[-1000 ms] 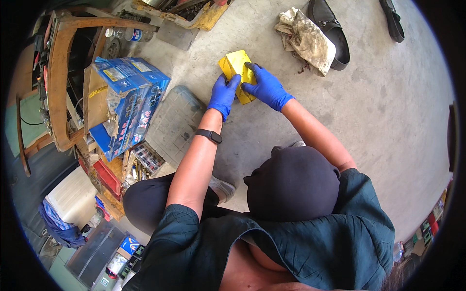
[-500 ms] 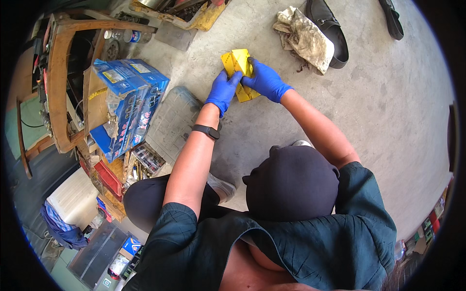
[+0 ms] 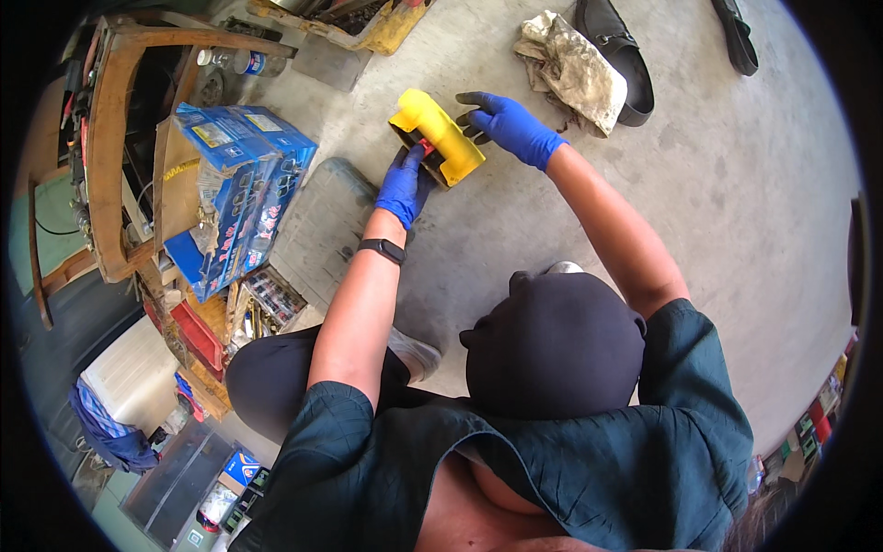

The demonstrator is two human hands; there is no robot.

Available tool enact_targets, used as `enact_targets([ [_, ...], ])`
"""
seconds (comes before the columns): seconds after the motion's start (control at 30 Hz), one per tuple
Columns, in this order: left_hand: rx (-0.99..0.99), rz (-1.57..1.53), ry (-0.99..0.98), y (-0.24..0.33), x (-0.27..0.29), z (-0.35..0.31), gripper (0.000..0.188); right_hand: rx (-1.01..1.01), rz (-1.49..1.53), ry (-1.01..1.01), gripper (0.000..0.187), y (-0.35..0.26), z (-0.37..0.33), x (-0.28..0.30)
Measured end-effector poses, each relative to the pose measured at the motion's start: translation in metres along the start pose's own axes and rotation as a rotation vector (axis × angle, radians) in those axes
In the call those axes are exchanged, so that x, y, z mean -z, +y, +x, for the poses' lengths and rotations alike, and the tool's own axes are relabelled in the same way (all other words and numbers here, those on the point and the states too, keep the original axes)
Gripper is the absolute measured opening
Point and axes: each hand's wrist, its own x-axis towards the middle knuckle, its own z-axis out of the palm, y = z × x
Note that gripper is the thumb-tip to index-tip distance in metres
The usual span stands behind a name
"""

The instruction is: The person sits on the floor and assembles small cylindrical metal parts by hand, repeatedly connecting and disconnecting them. They wipe the parts with a cloth and handle a small yellow box containing additional components.

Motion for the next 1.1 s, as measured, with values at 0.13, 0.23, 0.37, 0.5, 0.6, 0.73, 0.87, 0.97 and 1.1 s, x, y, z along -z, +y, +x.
enact_targets([
  [0.13,0.131,0.596,0.325,0.004,0.001,0.0,0.041,0.082,-0.528,0.101,0.048,-0.003,0.001,-0.016],
  [0.23,-0.353,1.199,0.497,0.012,-0.016,-0.014,0.055,0.295,-0.548,0.188,0.057,0.005,-0.019,-0.039],
  [0.37,-0.722,1.399,0.543,0.036,-0.031,-0.022,0.045,0.431,-0.616,0.347,0.06,0.013,-0.043,-0.07],
  [0.5,-1.006,1.467,0.251,0.055,-0.038,-0.003,0.036,0.205,-0.291,0.616,0.039,0.036,-0.033,-0.051],
  [0.6,-0.715,1.546,0.212,0.063,-0.029,0.015,0.047,0.105,-0.107,0.507,0.033,0.024,0.004,-0.012],
  [0.73,-0.464,1.688,0.298,0.06,-0.037,0.02,0.05,0.057,-0.07,0.445,0.045,0.016,0.049,0.022],
  [0.87,-0.463,1.692,0.336,0.058,-0.045,0.009,0.037,-0.037,-0.545,0.527,0.061,-0.002,0.062,0.035],
  [0.97,-0.601,1.308,0.22,0.062,-0.017,0.014,0.039,-0.171,-0.711,0.573,0.057,-0.009,0.057,0.039],
  [1.1,-0.348,1.156,0.134,0.075,0.028,0.034,0.054,-0.188,-0.65,0.612,0.053,0.007,0.059,0.031],
])
